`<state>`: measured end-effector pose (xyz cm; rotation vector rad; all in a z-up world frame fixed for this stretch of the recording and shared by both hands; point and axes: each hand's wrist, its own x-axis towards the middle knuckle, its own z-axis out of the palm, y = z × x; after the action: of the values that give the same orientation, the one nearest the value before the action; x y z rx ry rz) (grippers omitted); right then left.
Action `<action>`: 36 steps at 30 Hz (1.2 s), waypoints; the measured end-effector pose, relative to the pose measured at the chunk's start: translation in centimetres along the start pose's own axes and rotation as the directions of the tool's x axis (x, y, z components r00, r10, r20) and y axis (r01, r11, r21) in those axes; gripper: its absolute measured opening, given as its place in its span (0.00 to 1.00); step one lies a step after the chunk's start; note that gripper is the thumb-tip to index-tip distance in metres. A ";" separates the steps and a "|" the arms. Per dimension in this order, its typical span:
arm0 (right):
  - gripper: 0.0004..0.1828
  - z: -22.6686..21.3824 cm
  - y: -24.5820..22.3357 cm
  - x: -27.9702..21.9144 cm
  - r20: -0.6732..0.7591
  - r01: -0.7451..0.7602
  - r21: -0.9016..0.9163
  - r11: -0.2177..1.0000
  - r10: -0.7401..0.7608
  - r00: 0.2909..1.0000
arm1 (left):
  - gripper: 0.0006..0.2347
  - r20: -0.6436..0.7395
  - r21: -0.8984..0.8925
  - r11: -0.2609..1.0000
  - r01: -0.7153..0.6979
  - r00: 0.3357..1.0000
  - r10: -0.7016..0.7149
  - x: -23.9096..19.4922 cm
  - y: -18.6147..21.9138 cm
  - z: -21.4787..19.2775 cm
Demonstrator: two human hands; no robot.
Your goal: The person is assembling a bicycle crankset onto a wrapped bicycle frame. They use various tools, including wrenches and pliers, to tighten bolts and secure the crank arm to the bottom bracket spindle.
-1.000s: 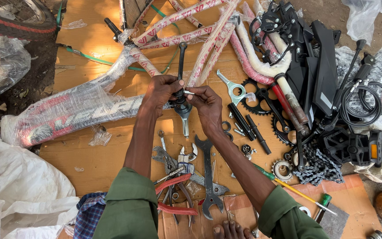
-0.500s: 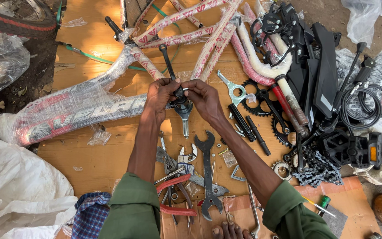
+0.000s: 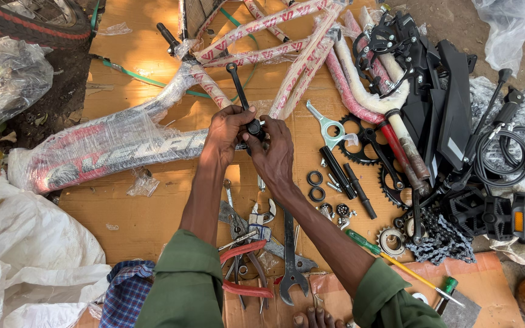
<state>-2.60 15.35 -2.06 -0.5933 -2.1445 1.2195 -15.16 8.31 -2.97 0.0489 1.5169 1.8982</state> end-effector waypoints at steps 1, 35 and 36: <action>0.29 0.3 -0.1 -0.2 -0.011 -0.029 0.026 0.999 0.029 1.000 | 0.11 0.015 0.026 1.000 -0.001 1.000 0.001 0.4 0.0 -0.2; 0.32 -0.6 1.5 -0.5 0.114 0.020 0.117 0.993 -0.034 0.993 | 0.09 -0.042 -0.275 0.961 0.011 0.999 -0.023 6.9 -0.8 2.0; 0.33 -0.8 2.0 -1.2 0.127 0.011 0.198 0.980 -0.037 0.991 | 0.09 -0.059 -0.270 0.963 0.020 0.998 -0.037 6.7 -1.3 1.5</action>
<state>-1.00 16.00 -3.78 -0.4105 -2.0958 1.4725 -18.94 13.23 -6.12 -0.1567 1.2792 2.0828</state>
